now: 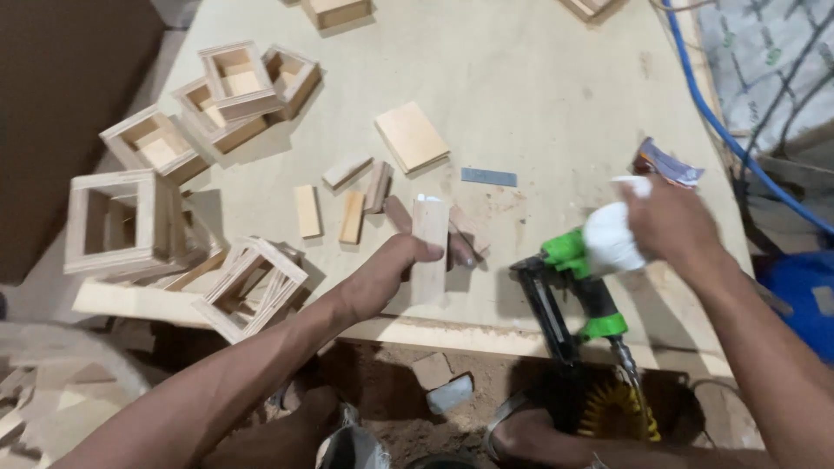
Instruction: Assembling small wooden frames by applying glue and using a pneumatic nail gun to join wooden blocks.
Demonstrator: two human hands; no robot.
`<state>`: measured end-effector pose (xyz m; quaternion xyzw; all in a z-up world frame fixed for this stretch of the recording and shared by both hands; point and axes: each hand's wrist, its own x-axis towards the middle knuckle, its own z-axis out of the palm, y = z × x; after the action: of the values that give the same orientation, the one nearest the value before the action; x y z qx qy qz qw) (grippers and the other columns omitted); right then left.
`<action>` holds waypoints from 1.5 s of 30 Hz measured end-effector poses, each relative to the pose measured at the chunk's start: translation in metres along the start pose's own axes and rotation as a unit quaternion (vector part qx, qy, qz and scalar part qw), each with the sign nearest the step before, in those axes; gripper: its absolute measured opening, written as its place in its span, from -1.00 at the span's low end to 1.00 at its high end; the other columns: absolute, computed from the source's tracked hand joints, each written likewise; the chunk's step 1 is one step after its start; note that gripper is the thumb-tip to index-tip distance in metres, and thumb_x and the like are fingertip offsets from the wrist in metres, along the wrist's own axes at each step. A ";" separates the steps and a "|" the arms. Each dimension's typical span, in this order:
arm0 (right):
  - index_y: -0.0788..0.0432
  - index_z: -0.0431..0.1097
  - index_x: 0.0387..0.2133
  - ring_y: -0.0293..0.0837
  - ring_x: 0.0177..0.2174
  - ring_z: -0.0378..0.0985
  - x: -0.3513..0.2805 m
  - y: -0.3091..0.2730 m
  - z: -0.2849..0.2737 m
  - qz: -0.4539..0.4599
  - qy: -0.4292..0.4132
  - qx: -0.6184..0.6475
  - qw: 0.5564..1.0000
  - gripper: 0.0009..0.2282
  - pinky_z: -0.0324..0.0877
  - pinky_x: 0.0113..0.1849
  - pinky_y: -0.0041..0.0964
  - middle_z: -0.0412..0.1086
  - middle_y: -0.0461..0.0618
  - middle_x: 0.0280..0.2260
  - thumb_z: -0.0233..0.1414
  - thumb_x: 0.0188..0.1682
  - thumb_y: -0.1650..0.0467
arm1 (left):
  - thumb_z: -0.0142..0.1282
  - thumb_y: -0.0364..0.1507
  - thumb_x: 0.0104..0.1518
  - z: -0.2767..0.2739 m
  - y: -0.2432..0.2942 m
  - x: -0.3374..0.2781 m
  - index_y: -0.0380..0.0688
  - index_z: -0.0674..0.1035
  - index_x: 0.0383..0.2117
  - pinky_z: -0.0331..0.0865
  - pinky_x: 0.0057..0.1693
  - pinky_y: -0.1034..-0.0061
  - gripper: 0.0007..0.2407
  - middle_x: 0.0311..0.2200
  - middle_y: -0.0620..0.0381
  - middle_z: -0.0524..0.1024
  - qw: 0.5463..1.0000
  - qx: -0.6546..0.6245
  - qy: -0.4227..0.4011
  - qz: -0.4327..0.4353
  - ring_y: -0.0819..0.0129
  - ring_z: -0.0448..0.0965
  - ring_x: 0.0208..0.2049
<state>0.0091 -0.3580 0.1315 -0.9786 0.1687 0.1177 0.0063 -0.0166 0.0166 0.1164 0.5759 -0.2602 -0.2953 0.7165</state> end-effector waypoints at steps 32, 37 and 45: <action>0.41 0.22 0.10 0.15 -0.42 0.65 -0.070 -0.137 0.115 -0.179 -0.300 0.810 0.471 -0.59 0.60 -0.37 0.06 0.30 0.41 0.12 -0.06 0.05 0.35 | -0.10 -0.69 0.04 -0.067 -0.049 0.011 0.05 0.15 0.29 0.34 0.20 0.14 -0.40 0.26 -0.10 0.22 0.720 0.650 -0.233 -0.069 -0.14 0.35 0.19; 0.33 0.36 -0.05 0.25 -0.21 0.58 -0.077 -0.131 0.107 -0.157 -0.295 0.845 0.418 -0.65 0.50 -0.23 0.15 0.28 0.41 0.14 0.04 -0.17 0.57 | 0.06 -0.52 0.14 -0.101 -0.101 -0.001 0.09 0.31 0.20 0.19 0.33 0.08 -0.54 0.35 0.02 0.04 0.599 0.732 -0.323 -0.040 -0.07 0.10 0.35; 0.39 0.31 0.03 0.16 -0.15 0.57 -0.080 -0.116 0.103 -0.145 -0.304 0.859 0.386 -0.61 0.47 -0.14 0.09 0.42 0.37 -0.03 -0.11 0.00 0.35 | -0.33 -0.03 0.31 -0.077 -0.087 -0.016 -0.01 0.47 -0.16 0.25 0.09 0.24 -0.61 -0.21 0.16 0.35 0.693 0.700 -0.124 0.120 0.15 0.29 -0.01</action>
<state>-0.0487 -0.2167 0.0465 -0.3613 0.0223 0.1971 0.9111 0.0158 0.0657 0.0148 0.8328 -0.5451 -0.0084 0.0960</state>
